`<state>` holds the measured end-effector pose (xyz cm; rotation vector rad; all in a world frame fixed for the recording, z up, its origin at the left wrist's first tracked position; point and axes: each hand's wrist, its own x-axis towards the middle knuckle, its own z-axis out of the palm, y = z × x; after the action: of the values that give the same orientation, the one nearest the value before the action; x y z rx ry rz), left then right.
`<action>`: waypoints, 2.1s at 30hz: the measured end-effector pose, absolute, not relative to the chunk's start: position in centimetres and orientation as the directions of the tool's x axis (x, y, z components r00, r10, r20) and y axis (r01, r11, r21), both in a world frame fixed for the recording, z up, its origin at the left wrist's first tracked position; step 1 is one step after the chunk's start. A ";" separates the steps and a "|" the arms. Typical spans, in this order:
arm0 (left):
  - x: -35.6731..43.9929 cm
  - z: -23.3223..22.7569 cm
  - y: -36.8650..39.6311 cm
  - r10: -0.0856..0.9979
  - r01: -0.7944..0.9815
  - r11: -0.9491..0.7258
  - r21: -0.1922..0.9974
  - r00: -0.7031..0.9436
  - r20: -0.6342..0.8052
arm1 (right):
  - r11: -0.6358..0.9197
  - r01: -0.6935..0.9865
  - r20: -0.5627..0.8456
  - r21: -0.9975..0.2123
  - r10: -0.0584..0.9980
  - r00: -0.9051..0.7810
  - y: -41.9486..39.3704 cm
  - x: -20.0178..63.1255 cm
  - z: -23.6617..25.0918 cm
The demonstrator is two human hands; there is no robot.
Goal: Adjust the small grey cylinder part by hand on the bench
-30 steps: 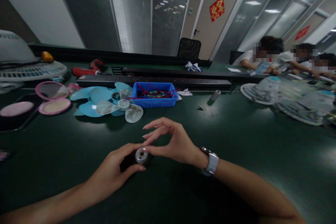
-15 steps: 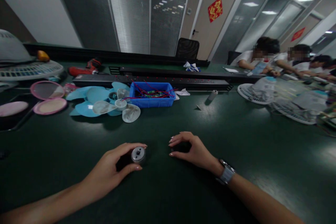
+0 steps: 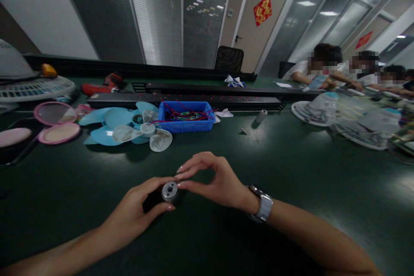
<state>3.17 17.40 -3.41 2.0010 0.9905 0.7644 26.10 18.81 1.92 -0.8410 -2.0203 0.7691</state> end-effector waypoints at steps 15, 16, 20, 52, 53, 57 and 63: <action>3.3 -3.3 17.3 0.830 0.328 -0.419 0.847 0.517 0.210 | 0.458 0.180 0.312 -0.871 0.796 -0.518 18.8 24.0 0.2; 3.3 -3.2 17.3 0.829 0.328 -0.419 0.847 0.518 0.209 | 0.426 0.168 0.286 -0.889 0.803 -0.522 18.8 24.0 0.2; 3.3 -3.2 17.3 0.831 0.332 -0.419 0.845 0.516 0.210 | 0.247 0.117 0.137 -0.962 0.807 -0.574 19.2 23.9 0.3; 3.2 -4.0 17.2 0.815 0.288 -0.454 0.843 0.517 0.262 | 0.438 0.141 0.230 -0.888 0.688 -0.688 19.3 24.2 1.6; 3.2 -4.0 17.2 0.814 0.284 -0.457 0.843 0.516 0.267 | 0.455 0.151 0.238 -0.878 0.687 -0.686 19.2 24.1 1.6; 3.3 -3.9 17.3 0.814 0.288 -0.465 0.837 0.512 0.275 | 0.515 0.200 0.292 -0.834 0.718 -0.631 19.0 24.0 1.3; 3.3 -3.8 17.3 0.813 0.306 -0.471 0.827 0.514 0.273 | 0.571 0.239 0.332 -0.785 0.714 -0.617 19.1 23.8 1.4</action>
<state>3.35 17.29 -3.85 2.0172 0.9111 0.8754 23.80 19.06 1.37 -0.7571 -2.1544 0.9462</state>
